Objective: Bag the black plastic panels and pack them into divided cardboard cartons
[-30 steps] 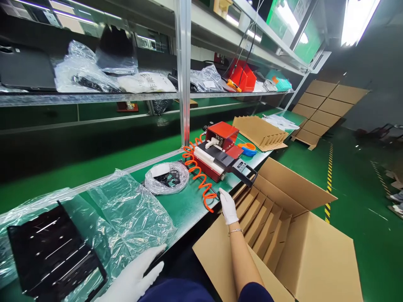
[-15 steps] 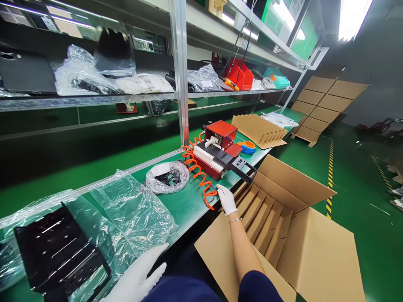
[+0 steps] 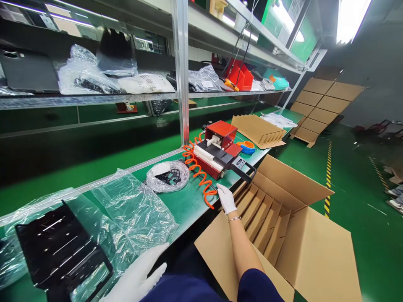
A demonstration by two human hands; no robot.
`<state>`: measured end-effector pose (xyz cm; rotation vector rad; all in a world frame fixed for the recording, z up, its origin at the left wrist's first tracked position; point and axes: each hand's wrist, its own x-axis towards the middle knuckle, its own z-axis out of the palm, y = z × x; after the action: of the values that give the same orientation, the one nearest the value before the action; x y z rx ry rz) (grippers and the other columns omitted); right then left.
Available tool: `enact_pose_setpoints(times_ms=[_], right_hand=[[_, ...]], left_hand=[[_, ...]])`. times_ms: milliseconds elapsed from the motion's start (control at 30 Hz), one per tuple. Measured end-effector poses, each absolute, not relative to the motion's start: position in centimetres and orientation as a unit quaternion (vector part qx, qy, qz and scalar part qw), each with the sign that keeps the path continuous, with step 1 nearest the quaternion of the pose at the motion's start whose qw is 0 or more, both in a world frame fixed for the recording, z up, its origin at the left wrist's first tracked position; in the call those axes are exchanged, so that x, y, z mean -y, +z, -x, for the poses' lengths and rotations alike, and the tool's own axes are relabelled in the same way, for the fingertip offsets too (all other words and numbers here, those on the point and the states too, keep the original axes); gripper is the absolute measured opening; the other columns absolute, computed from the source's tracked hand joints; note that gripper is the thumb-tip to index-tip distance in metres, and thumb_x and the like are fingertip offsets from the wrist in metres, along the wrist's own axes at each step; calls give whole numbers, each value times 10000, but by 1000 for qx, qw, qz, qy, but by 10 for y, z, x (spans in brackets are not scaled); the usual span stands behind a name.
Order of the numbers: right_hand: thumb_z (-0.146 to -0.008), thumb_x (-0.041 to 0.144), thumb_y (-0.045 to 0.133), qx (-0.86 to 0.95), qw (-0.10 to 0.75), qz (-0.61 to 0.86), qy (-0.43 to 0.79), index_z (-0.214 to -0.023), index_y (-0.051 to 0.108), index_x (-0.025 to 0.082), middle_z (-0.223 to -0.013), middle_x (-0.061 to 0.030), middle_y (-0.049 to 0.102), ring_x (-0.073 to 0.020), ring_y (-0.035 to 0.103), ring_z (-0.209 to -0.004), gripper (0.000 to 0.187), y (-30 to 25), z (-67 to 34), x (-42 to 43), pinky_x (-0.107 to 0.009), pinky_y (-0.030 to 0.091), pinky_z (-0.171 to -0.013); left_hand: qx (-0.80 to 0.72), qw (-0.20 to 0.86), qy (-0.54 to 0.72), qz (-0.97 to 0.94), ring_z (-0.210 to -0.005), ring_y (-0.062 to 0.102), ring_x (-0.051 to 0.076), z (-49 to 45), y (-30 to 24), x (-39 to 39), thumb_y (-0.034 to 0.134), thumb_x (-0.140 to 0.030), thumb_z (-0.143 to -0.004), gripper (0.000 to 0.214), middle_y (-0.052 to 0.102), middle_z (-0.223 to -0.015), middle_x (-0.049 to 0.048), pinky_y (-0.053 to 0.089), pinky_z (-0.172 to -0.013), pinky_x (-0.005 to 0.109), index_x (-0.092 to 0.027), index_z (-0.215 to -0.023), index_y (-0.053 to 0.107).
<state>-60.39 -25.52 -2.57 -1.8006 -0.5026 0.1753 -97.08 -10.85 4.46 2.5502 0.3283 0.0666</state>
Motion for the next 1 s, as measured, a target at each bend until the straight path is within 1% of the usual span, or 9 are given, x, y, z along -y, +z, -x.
enact_pose_setpoints(times_ms=[167,433,533,633,767,867,933,1000], right_hand=[[-806,517,586,215,590,774,79,-1105,759,187,-1260,-114,712,-282,632,-1237,478,-24,604,256,-483,415,-1174],[-816,515,587,214,584,779,77,-1087,764,213,-1245,-96,721,-276,637,-1229,443,-24,603,255,-491,430,-1162],[-832,511,563,217,577,784,75,-1107,756,203,-1261,-104,712,-268,635,-1233,456,-24,605,255,-473,440,-1154],[-848,465,536,220,561,794,75,-1121,745,197,-1270,-104,707,-253,638,-1228,435,-21,605,256,-446,454,-1141],[-865,343,476,216,515,826,74,-1124,727,211,-1267,-86,705,-240,667,-1150,383,-9,597,250,-439,498,-1076],[-827,246,514,219,465,854,76,-1050,724,216,-1162,-93,732,-259,667,-1099,308,6,588,231,-430,490,-1045],[-794,185,533,229,436,866,86,-994,711,217,-1045,-89,745,-255,677,-1011,269,17,584,213,-396,508,-977],[-771,142,529,246,415,871,96,-935,685,225,-962,-65,739,-234,671,-924,240,27,581,193,-354,515,-904]], left_hand=[[-126,291,21,-948,-1286,614,256,971,45,108,432,-414,-973,482,651,-1390,65,489,-1118,357,-260,-1390,616],[-129,325,44,-936,-1262,630,271,974,41,107,506,-375,-944,458,665,-1372,54,498,-1111,379,-295,-1377,628],[-130,327,45,-935,-1252,637,268,974,42,107,504,-371,-945,453,671,-1362,62,502,-1105,378,-282,-1368,637],[-127,321,48,-937,-1248,640,262,973,43,107,488,-369,-953,458,670,-1363,71,504,-1102,370,-259,-1373,633],[-122,325,57,-936,-1232,651,249,972,47,108,503,-364,-948,442,682,-1348,53,513,-1090,353,-286,-1361,641],[-128,318,41,-938,-1248,641,243,971,50,109,491,-387,-955,443,678,-1354,53,503,-1101,342,-290,-1360,641],[-133,314,32,-939,-1264,630,243,971,52,111,473,-402,-962,452,673,-1361,54,492,-1112,341,-285,-1366,638],[-135,314,31,-939,-1266,630,246,971,52,111,461,-410,-965,458,674,-1359,53,489,-1115,345,-284,-1369,637]])
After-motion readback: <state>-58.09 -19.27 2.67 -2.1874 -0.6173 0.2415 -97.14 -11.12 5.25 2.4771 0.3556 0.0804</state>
